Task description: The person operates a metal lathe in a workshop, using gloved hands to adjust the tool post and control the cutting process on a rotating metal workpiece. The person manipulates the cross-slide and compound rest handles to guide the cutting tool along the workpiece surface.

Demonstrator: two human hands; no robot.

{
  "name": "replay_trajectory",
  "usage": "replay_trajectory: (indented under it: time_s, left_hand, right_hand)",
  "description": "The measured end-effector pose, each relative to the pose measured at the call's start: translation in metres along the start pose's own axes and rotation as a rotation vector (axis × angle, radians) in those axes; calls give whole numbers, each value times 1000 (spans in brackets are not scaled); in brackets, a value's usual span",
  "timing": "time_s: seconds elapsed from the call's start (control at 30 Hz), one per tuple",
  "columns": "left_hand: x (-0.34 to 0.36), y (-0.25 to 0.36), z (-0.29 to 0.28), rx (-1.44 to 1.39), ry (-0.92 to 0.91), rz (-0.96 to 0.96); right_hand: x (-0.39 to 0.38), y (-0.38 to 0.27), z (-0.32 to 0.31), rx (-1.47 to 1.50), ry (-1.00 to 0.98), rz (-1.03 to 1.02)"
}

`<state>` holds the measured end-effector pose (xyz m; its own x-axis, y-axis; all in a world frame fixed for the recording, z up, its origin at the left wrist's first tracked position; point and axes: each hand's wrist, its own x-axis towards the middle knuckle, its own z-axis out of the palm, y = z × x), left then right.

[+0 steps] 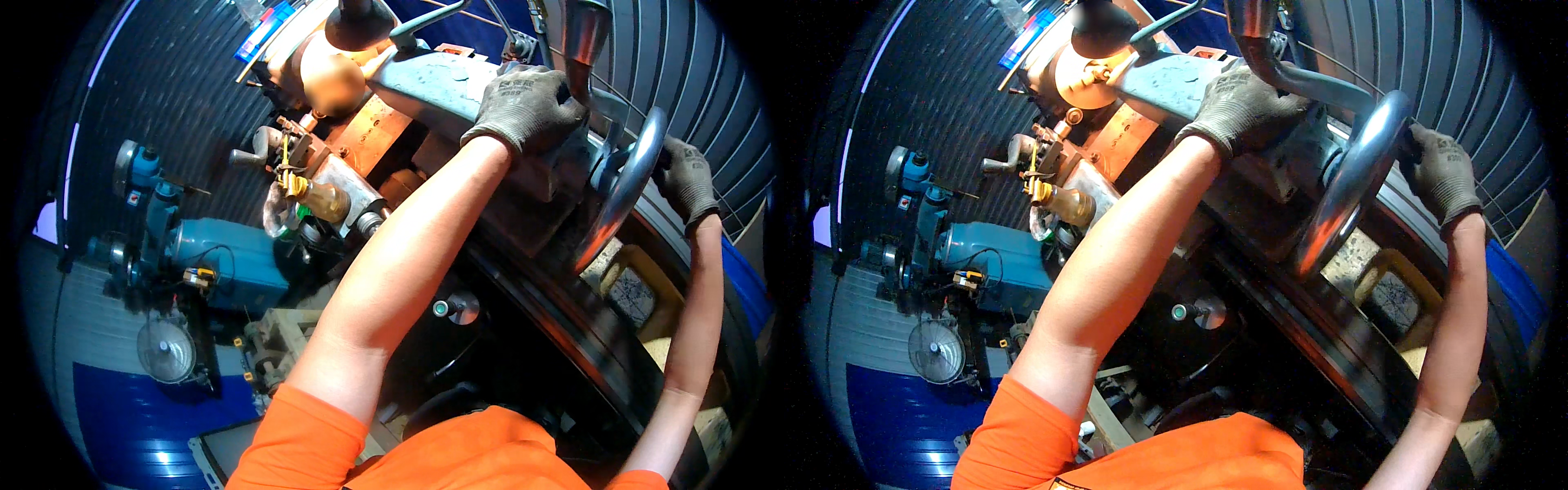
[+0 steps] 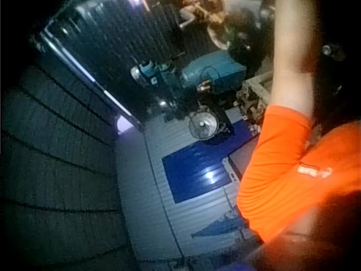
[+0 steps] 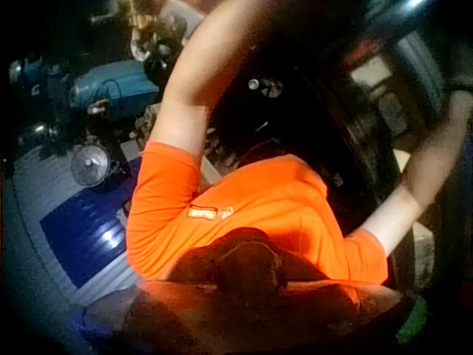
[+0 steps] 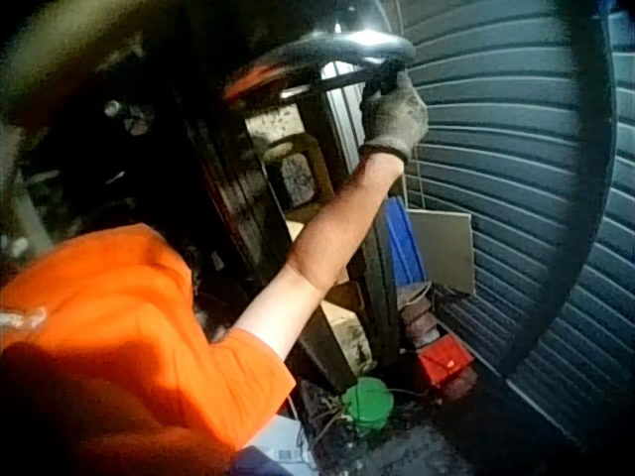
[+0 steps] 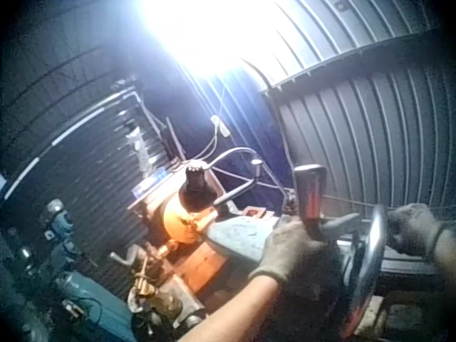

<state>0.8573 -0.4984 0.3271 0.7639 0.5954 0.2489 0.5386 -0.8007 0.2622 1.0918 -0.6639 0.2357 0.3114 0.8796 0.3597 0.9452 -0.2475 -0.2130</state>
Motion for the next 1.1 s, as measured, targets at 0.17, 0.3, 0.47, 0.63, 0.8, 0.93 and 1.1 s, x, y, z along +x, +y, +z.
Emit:
replay_trajectory:
  time_s: [0.17,0.3,0.47,0.63,0.8,0.93,1.1]
  left_hand:
    - [2,-8,7,16,50,23]
    - [1,-13,7,24,89,22]
    - [1,-9,6,10,69,19]
    - [-1,-5,0,-3,3,-9]
    - [0,-6,4,2,39,18]
    - [-2,-7,1,2,21,10]
    - [6,-8,12,-8,90,51]
  right_hand:
    - [-15,0,35,52,-97,-8]
    - [-31,-3,58,99,-177,-25]
    - [-50,-47,48,130,-214,61]
    - [-66,-53,60,123,-260,78]
    - [-88,-51,80,188,-204,-58]
    - [-91,-75,63,185,-320,56]
    - [-104,-90,42,314,-278,80]
